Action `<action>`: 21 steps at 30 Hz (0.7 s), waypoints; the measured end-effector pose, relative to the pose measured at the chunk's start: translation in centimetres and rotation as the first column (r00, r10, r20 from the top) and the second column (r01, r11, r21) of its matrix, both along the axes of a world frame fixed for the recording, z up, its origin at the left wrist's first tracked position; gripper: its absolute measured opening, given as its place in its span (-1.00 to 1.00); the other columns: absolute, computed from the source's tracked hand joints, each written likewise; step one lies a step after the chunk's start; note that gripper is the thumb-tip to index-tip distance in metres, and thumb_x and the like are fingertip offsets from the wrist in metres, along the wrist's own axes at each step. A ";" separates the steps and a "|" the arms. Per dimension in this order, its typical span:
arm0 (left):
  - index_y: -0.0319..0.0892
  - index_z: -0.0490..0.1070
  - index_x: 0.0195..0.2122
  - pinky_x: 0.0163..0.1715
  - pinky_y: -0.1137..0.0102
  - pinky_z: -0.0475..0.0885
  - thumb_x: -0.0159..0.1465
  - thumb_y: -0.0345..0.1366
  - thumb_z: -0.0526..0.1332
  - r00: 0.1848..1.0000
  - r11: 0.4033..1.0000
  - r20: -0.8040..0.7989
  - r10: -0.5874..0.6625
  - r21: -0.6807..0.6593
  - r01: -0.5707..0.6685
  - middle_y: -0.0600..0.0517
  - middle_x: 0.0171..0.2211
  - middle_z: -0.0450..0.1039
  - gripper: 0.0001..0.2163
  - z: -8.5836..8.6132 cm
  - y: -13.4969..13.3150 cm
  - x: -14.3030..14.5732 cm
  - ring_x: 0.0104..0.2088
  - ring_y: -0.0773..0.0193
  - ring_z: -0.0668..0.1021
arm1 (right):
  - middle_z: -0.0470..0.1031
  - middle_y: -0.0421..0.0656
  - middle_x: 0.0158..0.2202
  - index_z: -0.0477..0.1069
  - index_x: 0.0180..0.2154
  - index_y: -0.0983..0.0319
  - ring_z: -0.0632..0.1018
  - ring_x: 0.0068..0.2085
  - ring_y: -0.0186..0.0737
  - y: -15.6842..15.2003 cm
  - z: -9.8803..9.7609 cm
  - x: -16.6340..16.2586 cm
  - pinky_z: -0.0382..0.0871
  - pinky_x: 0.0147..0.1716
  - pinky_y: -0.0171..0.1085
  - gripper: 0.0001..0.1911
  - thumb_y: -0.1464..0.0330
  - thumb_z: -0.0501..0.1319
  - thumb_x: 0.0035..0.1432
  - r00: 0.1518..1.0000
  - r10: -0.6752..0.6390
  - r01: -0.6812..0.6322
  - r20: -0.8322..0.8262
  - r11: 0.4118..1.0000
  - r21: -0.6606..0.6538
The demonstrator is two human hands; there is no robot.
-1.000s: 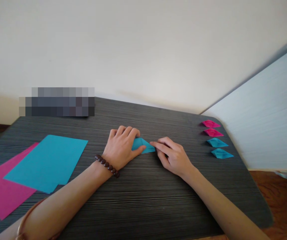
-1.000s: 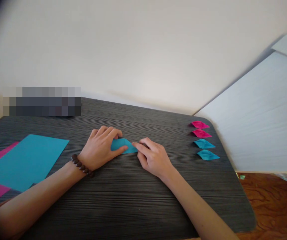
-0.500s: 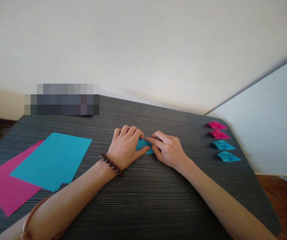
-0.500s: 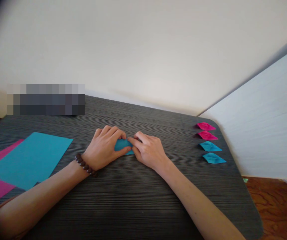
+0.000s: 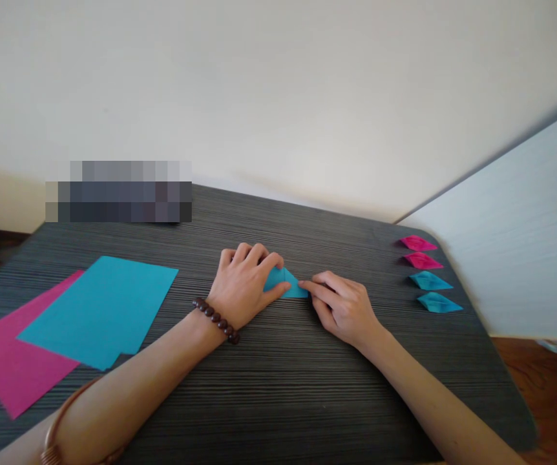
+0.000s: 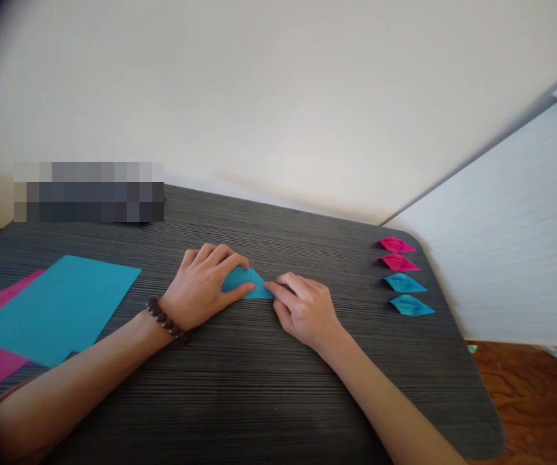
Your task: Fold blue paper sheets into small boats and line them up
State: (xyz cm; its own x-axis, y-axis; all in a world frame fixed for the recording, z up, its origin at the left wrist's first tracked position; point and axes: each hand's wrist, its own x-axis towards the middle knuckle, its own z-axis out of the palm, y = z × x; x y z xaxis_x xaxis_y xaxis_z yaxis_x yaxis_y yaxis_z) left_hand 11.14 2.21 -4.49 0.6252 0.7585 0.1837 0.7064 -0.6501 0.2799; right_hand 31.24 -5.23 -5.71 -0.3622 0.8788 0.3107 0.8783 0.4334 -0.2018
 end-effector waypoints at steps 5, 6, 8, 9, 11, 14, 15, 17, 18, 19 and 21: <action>-0.06 0.36 -0.17 -0.21 0.17 0.17 0.22 -0.05 0.12 1.000 1.000 -0.005 -0.003 0.006 0.003 -0.03 -0.21 0.37 -0.74 0.1 0.0 0.0 -0.15 0.04 0.34 | 0.47 -0.15 -0.26 0.43 -0.10 0.21 0.49 -0.30 -0.30 -0.9 0.0 0.4 0.38 -0.28 -0.31 -0.71 0.46 0.05 0.17 1.000 -0.006 0.006 0.004 1.000 0.004; -0.06 0.36 -0.17 -0.21 0.17 0.17 0.22 -0.05 0.12 1.000 1.000 -0.006 -0.002 0.009 0.002 -0.03 -0.21 0.37 -0.74 0.1 0.0 0.0 -0.15 0.04 0.34 | 0.47 -0.15 -0.26 0.43 -0.10 0.21 0.49 -0.30 -0.30 -1.1 -0.1 0.4 0.38 -0.29 -0.30 -0.70 0.47 0.05 0.17 1.000 -0.009 0.009 0.006 1.000 0.006; -0.06 0.36 -0.17 -0.21 0.17 0.17 0.22 -0.05 0.11 1.000 1.000 -0.005 0.003 0.015 -0.003 -0.03 -0.21 0.36 -0.74 0.0 0.0 -0.1 -0.16 0.04 0.35 | 0.48 -0.15 -0.27 0.44 -0.11 0.21 0.48 -0.32 -0.30 -1.4 -0.1 0.5 0.39 -0.29 -0.30 -0.71 0.47 0.05 0.17 1.000 -0.018 0.018 0.010 1.000 0.012; -0.06 0.36 -0.17 -0.21 0.17 0.17 0.21 -0.05 0.11 1.000 1.000 -0.002 0.006 0.018 -0.006 -0.03 -0.22 0.36 -0.74 0.0 0.0 -0.1 -0.16 0.05 0.35 | 0.48 -0.15 -0.27 0.44 -0.12 0.21 0.48 -0.32 -0.30 -1.6 -0.2 0.6 0.39 -0.30 -0.30 -0.71 0.47 0.04 0.17 1.000 -0.023 0.023 0.011 1.000 0.016; -0.07 0.37 -0.18 -0.20 0.17 0.17 0.21 -0.04 0.11 1.000 1.000 0.006 0.011 0.021 -0.012 -0.04 -0.23 0.37 -0.73 -0.1 0.0 -0.1 -0.17 0.06 0.35 | 0.48 -0.15 -0.27 0.45 -0.13 0.21 0.48 -0.33 -0.30 -1.8 -0.2 0.6 0.39 -0.31 -0.29 -0.71 0.47 0.04 0.17 0.999 -0.034 0.034 0.008 0.999 0.019; -0.08 0.38 -0.20 -0.19 0.17 0.18 0.21 -0.02 0.10 0.999 1.000 0.032 0.022 0.009 -0.022 -0.04 -0.25 0.38 -0.72 -0.1 -0.1 0.0 -0.18 0.07 0.36 | 0.46 -0.15 -0.25 0.45 -0.13 0.20 0.49 -0.31 -0.31 -1.6 -0.1 0.3 0.38 -0.30 -0.30 -0.71 0.47 0.03 0.18 0.997 -0.067 0.068 -0.028 0.998 0.017; -0.08 0.39 -0.21 -0.19 0.17 0.18 0.21 -0.01 0.09 0.999 1.000 0.045 0.027 -0.003 -0.026 -0.03 -0.25 0.39 -0.71 0.0 -0.2 0.0 -0.18 0.07 0.37 | 0.45 -0.14 -0.24 0.44 -0.10 0.20 0.48 -0.31 -0.32 -1.4 -0.1 0.1 0.38 -0.31 -0.31 -0.70 0.46 0.03 0.19 0.996 -0.079 0.080 -0.051 0.997 0.017; -0.09 0.40 -0.23 -0.18 0.17 0.19 0.24 -0.03 0.06 0.997 0.999 0.072 0.036 -0.037 -0.034 -0.02 -0.27 0.41 -0.72 0.1 -0.1 -0.1 -0.19 0.09 0.38 | 0.43 -0.12 -0.18 0.38 -0.02 0.18 0.48 -0.27 -0.32 -0.7 0.0 -0.5 0.38 -0.30 -0.32 -0.69 0.39 0.05 0.22 0.990 -0.124 0.124 -0.070 0.992 -0.003; -0.08 0.41 -0.23 -0.18 0.17 0.19 0.26 -0.06 0.04 0.996 0.998 0.085 0.031 -0.058 -0.026 0.00 -0.27 0.42 -0.73 0.2 0.1 -0.2 -0.19 0.10 0.38 | 0.42 -0.12 -0.18 0.39 -0.02 0.16 0.47 -0.27 -0.30 -0.2 0.1 -0.7 0.38 -0.29 -0.31 -0.69 0.33 0.07 0.22 0.990 -0.129 0.129 -0.064 0.992 -0.007; -0.08 0.42 -0.24 -0.18 0.18 0.20 0.28 -0.10 0.01 0.995 0.997 0.100 0.021 -0.078 -0.013 0.01 -0.28 0.43 -0.74 0.2 0.4 -0.4 -0.19 0.12 0.39 | 0.42 -0.14 -0.20 0.42 -0.06 0.14 0.46 -0.28 -0.29 0.3 0.1 -0.9 0.37 -0.29 -0.29 -0.71 0.27 0.09 0.21 0.991 -0.123 0.123 -0.055 0.992 -0.013; -0.08 0.44 -0.23 -0.17 0.21 0.22 0.31 -0.19 -0.02 0.989 0.990 0.136 -0.055 -0.119 0.072 0.03 -0.27 0.46 -0.75 0.1 1.3 -1.2 -0.20 0.17 0.41 | 0.42 -0.14 -0.22 0.46 -0.11 0.12 0.45 -0.29 -0.29 1.3 0.1 -1.0 0.37 -0.27 -0.26 -0.71 0.19 0.13 0.18 0.992 -0.104 0.103 -0.067 0.994 -0.025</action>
